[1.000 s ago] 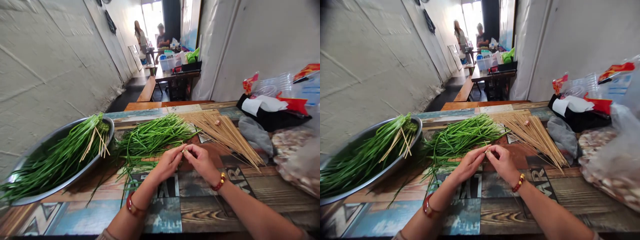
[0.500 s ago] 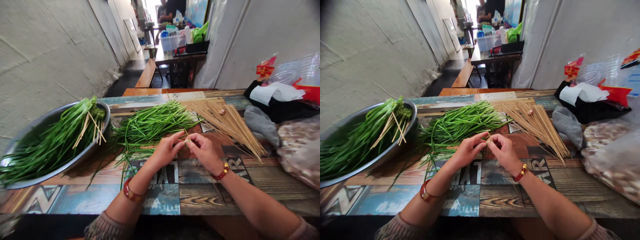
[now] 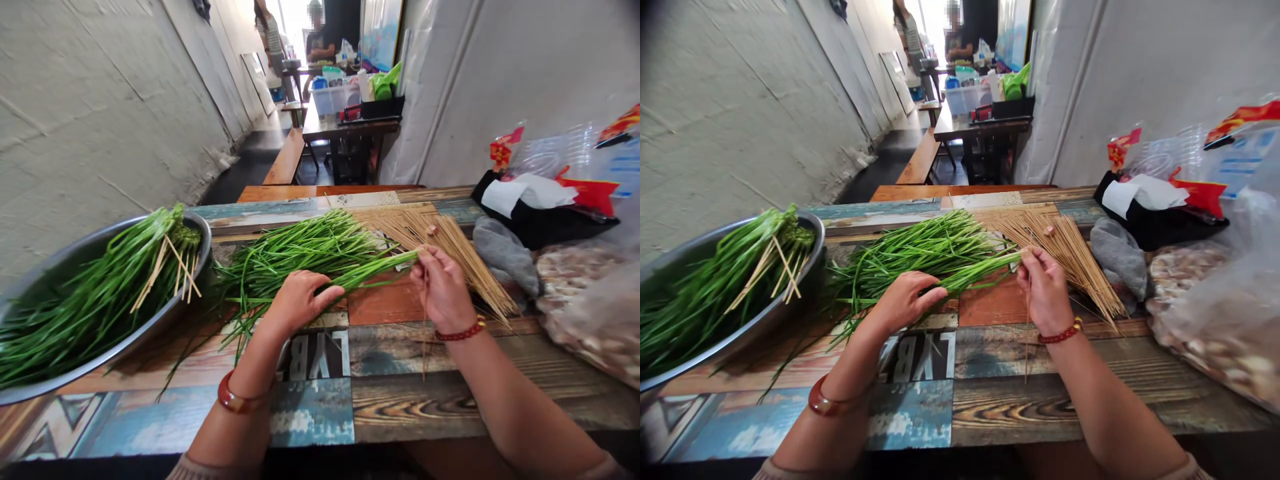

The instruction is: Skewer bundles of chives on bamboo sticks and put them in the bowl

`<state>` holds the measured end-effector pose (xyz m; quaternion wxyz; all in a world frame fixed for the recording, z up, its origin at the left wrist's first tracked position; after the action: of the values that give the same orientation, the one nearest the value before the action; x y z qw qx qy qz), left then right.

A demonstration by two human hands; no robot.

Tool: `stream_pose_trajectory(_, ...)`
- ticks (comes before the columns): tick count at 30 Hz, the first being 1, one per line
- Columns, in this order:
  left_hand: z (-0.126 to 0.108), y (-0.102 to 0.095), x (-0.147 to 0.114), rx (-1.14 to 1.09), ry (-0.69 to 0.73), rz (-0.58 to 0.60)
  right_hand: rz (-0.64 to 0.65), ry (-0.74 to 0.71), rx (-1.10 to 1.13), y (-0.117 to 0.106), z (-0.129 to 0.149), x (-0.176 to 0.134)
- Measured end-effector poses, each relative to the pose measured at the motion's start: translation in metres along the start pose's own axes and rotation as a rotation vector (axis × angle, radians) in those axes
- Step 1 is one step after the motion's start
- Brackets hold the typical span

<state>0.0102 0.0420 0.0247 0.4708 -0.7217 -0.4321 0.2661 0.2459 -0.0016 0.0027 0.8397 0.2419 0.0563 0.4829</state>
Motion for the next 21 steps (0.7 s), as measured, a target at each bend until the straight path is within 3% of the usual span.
stream_pose_trajectory(4, 0.010, -0.010, 0.002, 0.057, -0.148, -0.166, -0.013, 0.075, 0.073, -0.012, 0.015, 0.013)
stream_pose_trajectory(9, 0.022, -0.035, -0.006, -0.305, -0.226, -0.549, 0.190, 0.228, -0.069, -0.011, 0.020, 0.008)
stream_pose_trajectory(12, 0.027, -0.054, -0.013, -0.340, -0.276, -0.644, 0.326, 0.237, -0.074, -0.003, 0.018, 0.001)
stream_pose_trajectory(16, 0.025, -0.069, -0.016, -0.323, -0.259, -0.622, 0.439, 0.212, -0.106, 0.007, 0.005, -0.007)
stream_pose_trajectory(18, 0.018, -0.063, -0.011, -0.290, -0.187, -0.498, 0.520, 0.213, -0.204, 0.012, -0.007, -0.013)
stream_pose_trajectory(21, 0.003, -0.035, -0.001, -0.147, -0.061, -0.232, 0.578, 0.190, -0.332, 0.015, -0.024, -0.019)
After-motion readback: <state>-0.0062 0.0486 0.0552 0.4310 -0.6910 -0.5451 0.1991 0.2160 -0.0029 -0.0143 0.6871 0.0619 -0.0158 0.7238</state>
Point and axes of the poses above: each hand's wrist, its own x-axis towards the middle knuckle, its own y-axis out of the palm, z = x × y, the point moved 4 cm from there along x, towards the middle knuckle, and after that the axes turned 11 degrees about -y, right-handed, at the moved point
